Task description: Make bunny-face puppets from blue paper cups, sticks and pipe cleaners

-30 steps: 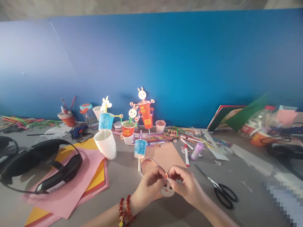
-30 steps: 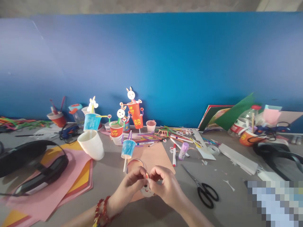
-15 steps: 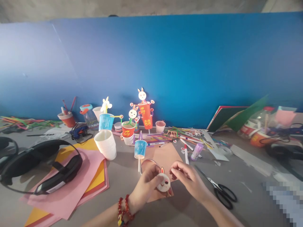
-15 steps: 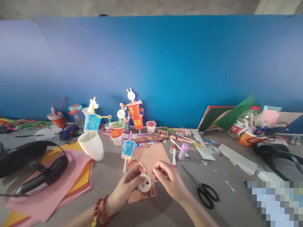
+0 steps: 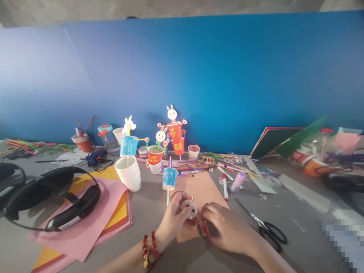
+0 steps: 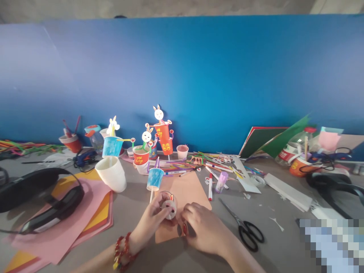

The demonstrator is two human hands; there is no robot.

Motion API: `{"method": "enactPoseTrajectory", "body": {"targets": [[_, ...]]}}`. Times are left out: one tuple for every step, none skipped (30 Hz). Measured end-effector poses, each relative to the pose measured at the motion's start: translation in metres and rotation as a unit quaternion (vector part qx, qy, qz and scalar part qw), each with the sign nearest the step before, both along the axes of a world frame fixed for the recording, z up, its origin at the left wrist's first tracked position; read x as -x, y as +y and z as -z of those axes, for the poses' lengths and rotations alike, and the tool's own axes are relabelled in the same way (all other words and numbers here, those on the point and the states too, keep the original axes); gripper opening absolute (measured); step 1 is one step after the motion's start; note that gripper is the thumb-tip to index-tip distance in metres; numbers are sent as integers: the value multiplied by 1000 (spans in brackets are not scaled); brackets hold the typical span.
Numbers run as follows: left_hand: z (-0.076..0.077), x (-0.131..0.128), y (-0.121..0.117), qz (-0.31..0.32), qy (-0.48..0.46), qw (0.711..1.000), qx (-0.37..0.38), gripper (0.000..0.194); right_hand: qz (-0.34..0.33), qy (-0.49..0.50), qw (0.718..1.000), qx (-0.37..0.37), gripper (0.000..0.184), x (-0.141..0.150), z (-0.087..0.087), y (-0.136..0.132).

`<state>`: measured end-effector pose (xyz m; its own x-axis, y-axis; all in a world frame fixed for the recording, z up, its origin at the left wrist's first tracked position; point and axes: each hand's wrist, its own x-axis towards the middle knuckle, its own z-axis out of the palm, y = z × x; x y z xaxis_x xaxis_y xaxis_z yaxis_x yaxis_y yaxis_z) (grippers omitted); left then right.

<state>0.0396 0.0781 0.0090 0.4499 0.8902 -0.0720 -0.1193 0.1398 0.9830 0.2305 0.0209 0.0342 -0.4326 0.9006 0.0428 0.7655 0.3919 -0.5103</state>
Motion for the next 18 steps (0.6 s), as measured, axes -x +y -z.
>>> {"method": "enactPoseTrajectory", "body": {"targets": [[2,0,1,-6,-2,1000,-7,26,2,-8,1000,-4,20,1,1,0],[4,-1,1,-11,-7,1000,-17,26,6,-15,1000,-7,19,1,2,0],[6,-1,2,-14,-11,999,-27,26,9,-22,1000,-9,18,2,3,0],[8,-1,3,-15,-14,999,-35,26,11,-29,999,-9,18,3,3,0],[10,-1,3,-14,-14,999,-39,26,13,-34,999,-8,18,3,4,0],[11,-2,4,-13,-15,999,-42,25,14,-38,999,-7,17,4,4,0],[13,-2,4,-12,-14,999,-45,25,16,-40,999,-6,16,4,4,0],[14,-2,4,-13,-12,999,-48,24,17,-42,999,-6,15,4,4,1],[15,-2,4,-16,-10,999,-51,23,17,-42,999,-6,14,4,4,1],[16,-2,4,-20,-8,998,-54,23,18,-42,999,-6,14,4,4,1],[17,-2,4,-24,-7,998,-58,22,18,-40,999,-6,14,3,4,1],[17,-2,4,-28,-6,998,-62,22,17,-36,999,-4,13,2,4,1],[18,-1,4,-30,-5,997,-65,22,15,-30,999,-1,13,1,4,1],[18,-1,5,-31,-5,997,-67,21,15,-24,1000,2,13,0,4,2],[19,-1,5,-30,-4,997,-69,21,16,-20,1000,3,13,0,4,2],[19,-1,5,-30,-1,997,-71,21,18,-19,1000,3,13,0,5,2],[20,-1,6,-31,3,997,-73,20,20,-23,1000,1,13,0,6,3],[20,-1,6,-31,7,997,-76,20,21,-30,999,-3,14,1,7,3]]}}
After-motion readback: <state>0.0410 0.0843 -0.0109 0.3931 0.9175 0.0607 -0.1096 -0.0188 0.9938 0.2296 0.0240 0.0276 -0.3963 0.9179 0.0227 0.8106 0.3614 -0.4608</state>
